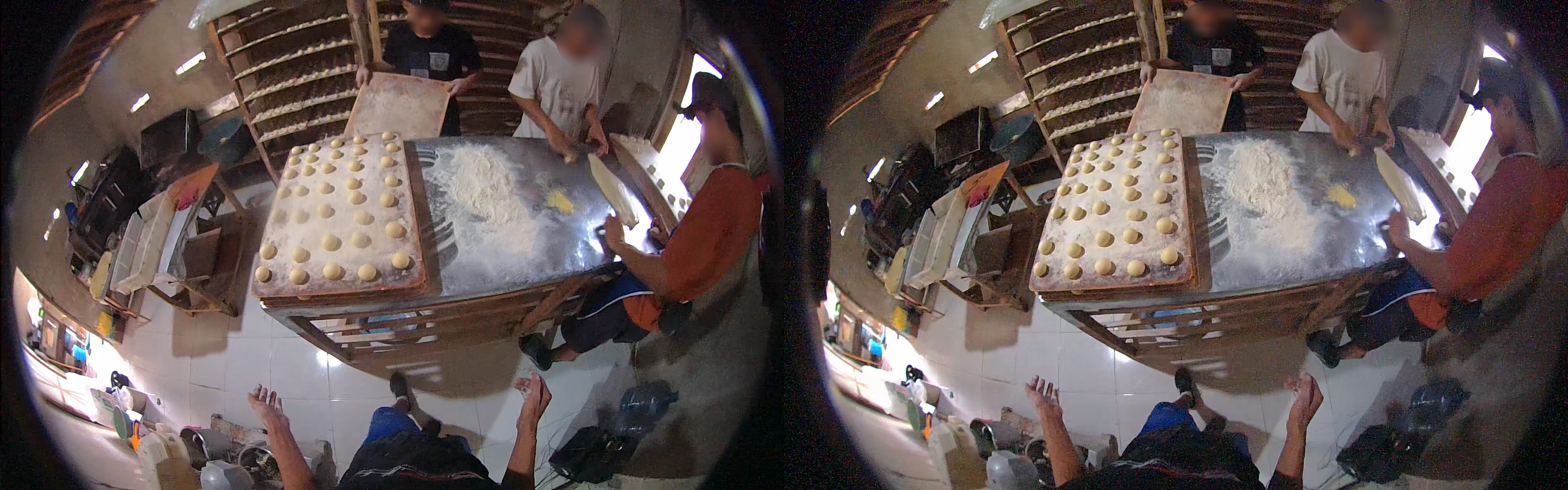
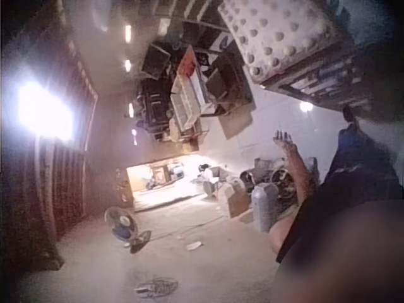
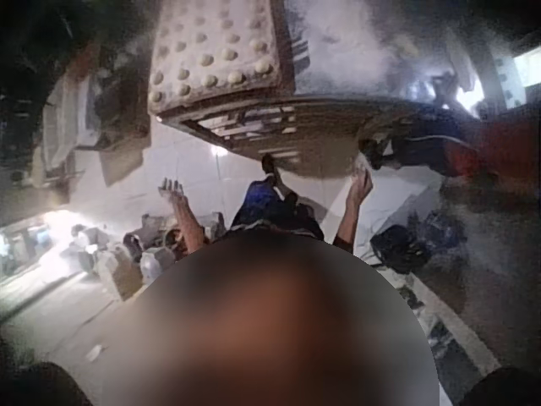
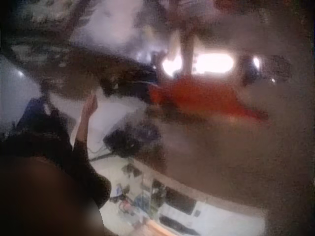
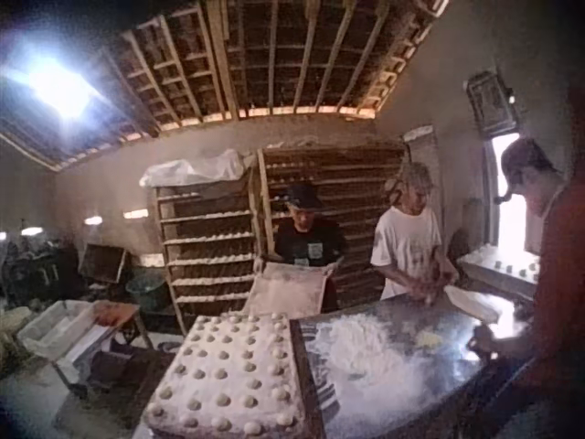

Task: The person shapes small dough balls into rings by hand and places them on a floured wooden board. Another person assists by rolling dough and arranging pieces nearby.

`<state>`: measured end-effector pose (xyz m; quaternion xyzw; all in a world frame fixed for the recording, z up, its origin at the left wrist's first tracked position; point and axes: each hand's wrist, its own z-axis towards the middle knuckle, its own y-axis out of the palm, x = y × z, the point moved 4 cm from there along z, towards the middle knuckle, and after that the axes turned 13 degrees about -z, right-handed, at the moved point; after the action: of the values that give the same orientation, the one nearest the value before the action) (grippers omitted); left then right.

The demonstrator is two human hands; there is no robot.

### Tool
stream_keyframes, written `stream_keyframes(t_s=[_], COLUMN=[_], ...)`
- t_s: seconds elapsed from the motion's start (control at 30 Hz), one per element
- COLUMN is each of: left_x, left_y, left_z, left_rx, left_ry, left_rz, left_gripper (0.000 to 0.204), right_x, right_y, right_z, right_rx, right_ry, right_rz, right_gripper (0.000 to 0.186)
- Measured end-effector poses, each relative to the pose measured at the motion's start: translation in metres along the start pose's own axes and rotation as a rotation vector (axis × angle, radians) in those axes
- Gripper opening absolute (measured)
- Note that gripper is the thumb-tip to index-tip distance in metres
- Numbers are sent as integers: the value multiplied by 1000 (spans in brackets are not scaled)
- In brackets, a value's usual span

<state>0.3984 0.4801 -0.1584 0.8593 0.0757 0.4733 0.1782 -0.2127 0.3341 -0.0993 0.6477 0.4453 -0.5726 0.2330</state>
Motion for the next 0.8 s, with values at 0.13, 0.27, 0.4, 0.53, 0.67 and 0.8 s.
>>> stream_keyframes(t_s=[0.13,0.27,0.4,0.53,0.67,0.8], left_x=[10,28,59,119,195,240], left_y=[37,72,92,129,197,244], left_z=[-13,-21,-7,41,84,78], left_rx=[-25,-72,-66,-44,-330,-426], left_ry=[54,159,317,495,743,948], left_rz=[13,55,45,-40,-136,-4], left_gripper=[62,56,52,51,58,76], right_x=[-12,-41,-79,-135,-196,-236], right_y=[-2,20,59,120,187,244], right_z=[5,7,12,37,75,93], right_rx=[11,-40,-73,-213,-247,-364], right_ry=[-67,-143,-183,-340,-440,-489], right_rz=[62,50,34,44,-4,-78], right_gripper=[41,39,40,38,35,34])
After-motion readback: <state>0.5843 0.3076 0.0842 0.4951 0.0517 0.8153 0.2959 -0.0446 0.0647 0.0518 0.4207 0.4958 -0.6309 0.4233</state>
